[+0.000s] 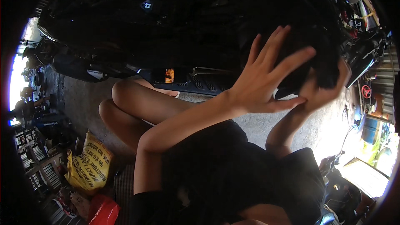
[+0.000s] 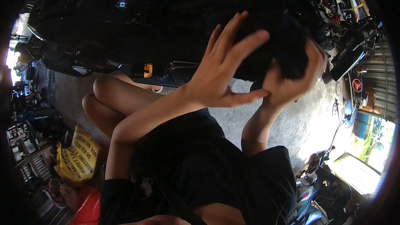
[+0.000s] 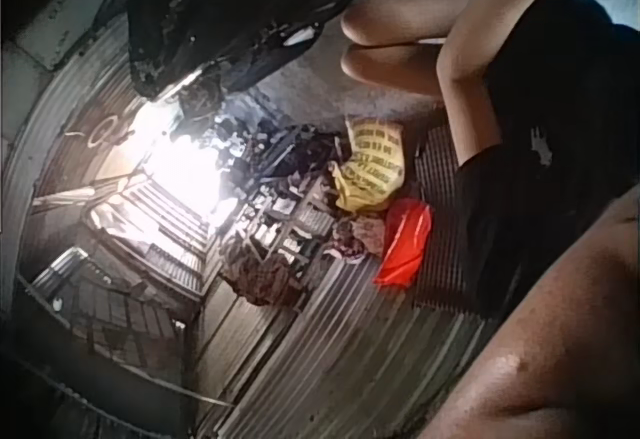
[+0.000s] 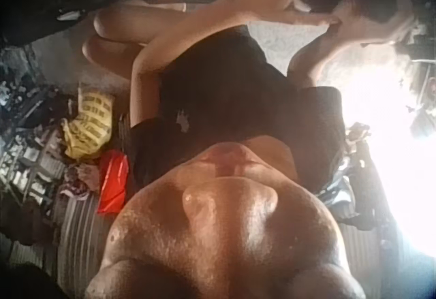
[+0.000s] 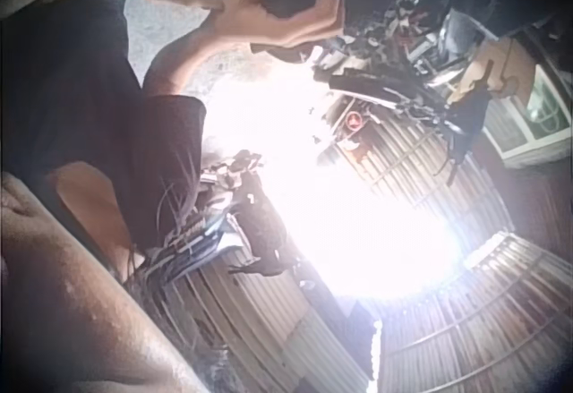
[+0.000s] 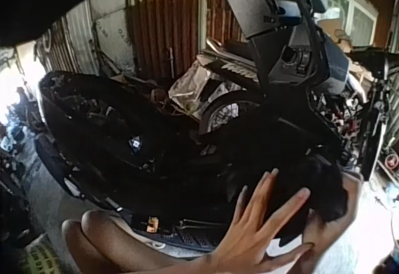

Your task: The person unfastens parts on a motorcycle using an Allen key and an open-ended wrench, then wipes down the motorcycle body with a cloth.

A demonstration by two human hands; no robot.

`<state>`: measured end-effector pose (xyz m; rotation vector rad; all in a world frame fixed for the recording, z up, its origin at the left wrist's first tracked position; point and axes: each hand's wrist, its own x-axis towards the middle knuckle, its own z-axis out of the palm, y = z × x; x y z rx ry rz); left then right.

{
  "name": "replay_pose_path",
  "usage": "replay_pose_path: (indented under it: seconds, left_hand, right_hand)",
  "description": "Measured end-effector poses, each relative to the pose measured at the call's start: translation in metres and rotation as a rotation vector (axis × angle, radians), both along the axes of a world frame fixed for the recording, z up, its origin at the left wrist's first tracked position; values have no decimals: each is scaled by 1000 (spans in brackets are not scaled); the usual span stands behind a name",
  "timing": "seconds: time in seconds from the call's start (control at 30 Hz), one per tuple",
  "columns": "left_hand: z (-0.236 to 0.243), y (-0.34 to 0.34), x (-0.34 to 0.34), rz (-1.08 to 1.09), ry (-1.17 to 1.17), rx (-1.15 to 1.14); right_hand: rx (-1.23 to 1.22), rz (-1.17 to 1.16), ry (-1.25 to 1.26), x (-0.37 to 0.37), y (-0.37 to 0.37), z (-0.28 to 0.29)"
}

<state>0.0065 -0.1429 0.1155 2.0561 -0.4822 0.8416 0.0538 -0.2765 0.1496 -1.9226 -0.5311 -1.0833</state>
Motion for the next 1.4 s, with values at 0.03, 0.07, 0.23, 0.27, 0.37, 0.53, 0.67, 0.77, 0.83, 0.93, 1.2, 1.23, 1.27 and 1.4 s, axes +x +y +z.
replay_pose_path:
  seconds: [0.03, 0.07, 0.23, 0.27, 0.37, 0.53, 0.67, 0.77, 0.83, 0.93, 1.2, 1.23, 1.27, 1.4]
  left_hand:
    - [3, -3, 6, 29, -83, 59]
    - [2, -4, 11, 17, -89, 53]
    - [-13, -7, 33, -26, 78, 113]
    - [-14, -7, 35, 10, 132, 136]
    - [-25, -2, 39, 83, 62, 245]
    - [-19, -12, 41, 151, -95, 220]
    - [-26, -9, 41, 179, -117, 248]
    - [-26, -8, 40, 186, -108, 283]
    - [-28, -8, 41, 177, -129, 261]
    - [-29, -12, 43, 200, -150, 258]
    - [-29, -7, 43, 177, -157, 279]
    - [-28, -7, 43, 173, -157, 281]
    - [-28, -8, 42, 169, -158, 283]
    - [-24, -6, 39, 132, -117, 257]
  right_hand:
    - [-106, 5, 87, 2, -1, 9]
    - [-210, 7, 175, 3, -3, 18]
    - [-490, 226, 315, -12, -34, 44]
    - [-396, 200, 275, -20, -30, 52]
    - [-341, 39, 76, -58, 2, 58]
    - [-651, 1185, 183, -101, 100, 0]
    - [-562, 1505, 123, -133, 154, -22]
    - [-521, 1692, 93, -135, 164, -24]
    - [-460, 1723, 55, -129, 163, -29]
    - [-603, 1611, -21, -107, 141, -28]
    - [-440, 1545, -195, -105, 134, -21]
    - [-471, 1585, -126, -109, 136, -22]
    - [-501, 1623, -56, -110, 137, -23]
    - [-854, 1228, -18, -81, 109, -13]
